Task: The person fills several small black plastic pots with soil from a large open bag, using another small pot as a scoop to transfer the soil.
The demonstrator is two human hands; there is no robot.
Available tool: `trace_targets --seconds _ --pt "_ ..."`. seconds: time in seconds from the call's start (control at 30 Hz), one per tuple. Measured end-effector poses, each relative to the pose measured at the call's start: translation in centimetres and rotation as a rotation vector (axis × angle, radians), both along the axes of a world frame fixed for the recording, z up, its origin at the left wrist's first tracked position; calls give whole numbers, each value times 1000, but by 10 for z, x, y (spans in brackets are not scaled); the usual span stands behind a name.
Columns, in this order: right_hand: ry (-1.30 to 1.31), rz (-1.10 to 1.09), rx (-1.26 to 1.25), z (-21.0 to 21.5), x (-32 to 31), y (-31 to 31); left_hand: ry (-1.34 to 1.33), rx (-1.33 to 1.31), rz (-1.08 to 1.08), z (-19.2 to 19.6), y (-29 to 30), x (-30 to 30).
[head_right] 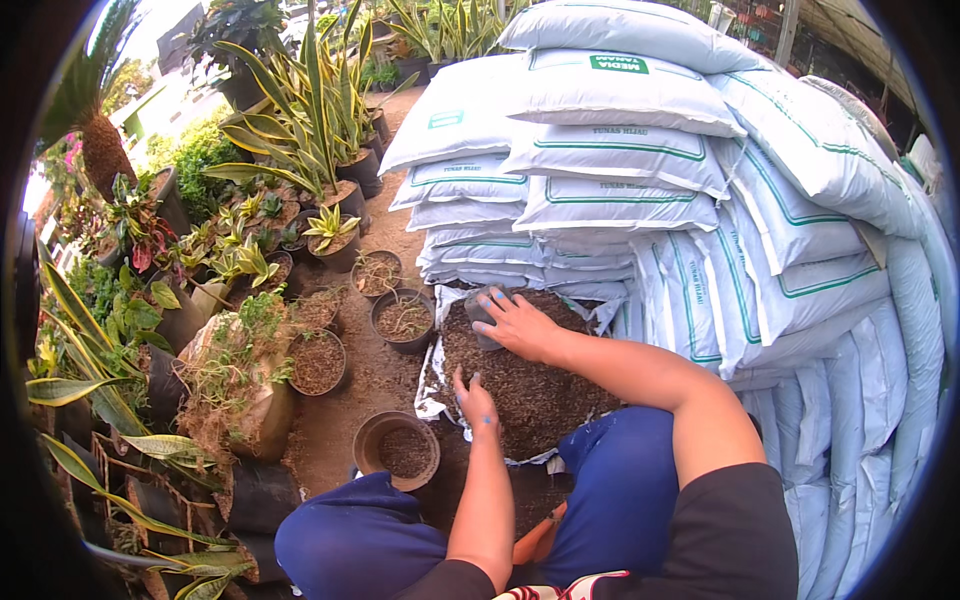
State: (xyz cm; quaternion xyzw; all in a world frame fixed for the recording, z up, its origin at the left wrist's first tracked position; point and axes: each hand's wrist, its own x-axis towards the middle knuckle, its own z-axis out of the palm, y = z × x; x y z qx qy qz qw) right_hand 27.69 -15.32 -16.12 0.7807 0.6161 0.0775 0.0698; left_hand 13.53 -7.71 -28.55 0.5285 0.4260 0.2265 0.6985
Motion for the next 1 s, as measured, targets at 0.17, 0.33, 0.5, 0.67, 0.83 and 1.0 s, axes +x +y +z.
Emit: trace_targets --seconds 0.17,0.33,0.5,0.67,0.83,1.0 --pt "100 44 47 33 -20 -48 -14 108 26 -5 -13 2" --pt "211 -152 237 29 -12 -96 -61 172 -4 -1 -37 8" --pt "232 -537 470 1 13 -130 0 328 -62 4 -47 23" --pt "402 -1087 399 -26 37 -130 132 527 -264 15 -59 30" --pt "575 -1281 18 -41 60 -131 145 627 -532 18 -70 43" --pt "673 -1400 -152 -50 50 -126 47 524 -788 19 -63 49"
